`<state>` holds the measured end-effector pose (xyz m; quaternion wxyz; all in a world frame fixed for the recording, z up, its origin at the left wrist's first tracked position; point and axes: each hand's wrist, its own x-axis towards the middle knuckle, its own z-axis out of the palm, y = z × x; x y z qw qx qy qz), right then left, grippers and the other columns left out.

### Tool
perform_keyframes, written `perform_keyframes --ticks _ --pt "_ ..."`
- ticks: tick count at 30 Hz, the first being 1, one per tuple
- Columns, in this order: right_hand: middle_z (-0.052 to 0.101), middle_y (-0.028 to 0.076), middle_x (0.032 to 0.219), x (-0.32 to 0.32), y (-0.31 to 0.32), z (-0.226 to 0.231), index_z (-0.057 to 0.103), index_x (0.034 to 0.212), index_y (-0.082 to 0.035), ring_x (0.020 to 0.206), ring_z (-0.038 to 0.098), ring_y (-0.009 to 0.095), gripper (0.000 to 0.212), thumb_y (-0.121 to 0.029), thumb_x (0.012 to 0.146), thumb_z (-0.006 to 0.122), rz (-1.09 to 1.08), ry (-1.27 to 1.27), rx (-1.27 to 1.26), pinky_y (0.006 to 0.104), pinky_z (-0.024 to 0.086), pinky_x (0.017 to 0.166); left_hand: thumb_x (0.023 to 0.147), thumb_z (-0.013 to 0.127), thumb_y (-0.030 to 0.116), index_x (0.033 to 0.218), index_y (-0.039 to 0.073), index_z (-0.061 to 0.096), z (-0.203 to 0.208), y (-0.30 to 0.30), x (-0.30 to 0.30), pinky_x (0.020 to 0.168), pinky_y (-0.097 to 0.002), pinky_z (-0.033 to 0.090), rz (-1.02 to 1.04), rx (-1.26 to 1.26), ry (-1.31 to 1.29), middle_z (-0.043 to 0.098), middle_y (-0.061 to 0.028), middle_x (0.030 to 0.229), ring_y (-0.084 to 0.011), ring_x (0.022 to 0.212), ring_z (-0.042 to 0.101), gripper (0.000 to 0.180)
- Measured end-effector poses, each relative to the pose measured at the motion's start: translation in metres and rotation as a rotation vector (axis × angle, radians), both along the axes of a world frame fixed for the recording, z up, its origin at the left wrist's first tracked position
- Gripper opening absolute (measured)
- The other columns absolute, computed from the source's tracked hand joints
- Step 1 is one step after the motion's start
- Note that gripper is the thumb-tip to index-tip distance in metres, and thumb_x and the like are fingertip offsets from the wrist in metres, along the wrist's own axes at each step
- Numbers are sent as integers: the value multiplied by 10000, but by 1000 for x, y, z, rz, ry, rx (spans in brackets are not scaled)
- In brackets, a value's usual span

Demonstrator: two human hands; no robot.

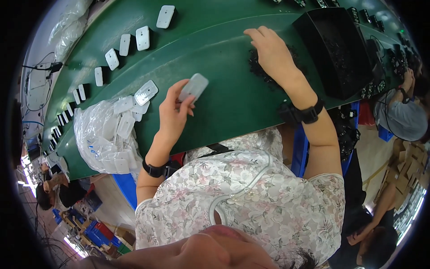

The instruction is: The person picks up a white plastic base and a small black component, inserts the component into the base, and then presses a black cover onto the assembly. This process is repeated for several units, which are then placed onto the green workbench.

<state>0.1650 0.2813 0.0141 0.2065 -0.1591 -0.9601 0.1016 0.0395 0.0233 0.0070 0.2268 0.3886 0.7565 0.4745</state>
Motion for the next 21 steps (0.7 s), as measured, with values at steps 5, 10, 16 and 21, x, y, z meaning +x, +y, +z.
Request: perform_keyframes --ticks 5,10,16,21 --pt "600 54 839 -2 -40 28 645 984 -6 684 583 131 124 -17 876 585 -49 96 -913 240 485 640 877 574 -18 1069 57 643 15 27 1 443 -224 447 -63 108 -169 573 -59 778 -106 529 557 217" --pt "651 126 903 -2 -61 29 580 1000 46 741 623 129 126 -35 904 576 28 310 -1466 254 538 696 878 581 -5 1015 53 660 23 45 4 441 -221 447 -20 142 -194 569 -54 778 -105 529 573 168" --pt "632 72 906 -10 -79 27 573 968 1 766 615 121 96 -28 882 606 -17 396 -1383 233 487 696 854 611 -10 985 39 652 25 46 4 454 -228 463 22 206 -164 572 -60 778 -117 533 586 146" --pt "616 34 892 -9 -89 27 587 955 -20 780 588 99 88 -30 874 620 -15 315 -1574 210 449 698 814 634 -32 954 31 645 26 47 6 476 -275 488 50 236 -1 580 -83 789 -183 566 611 153"
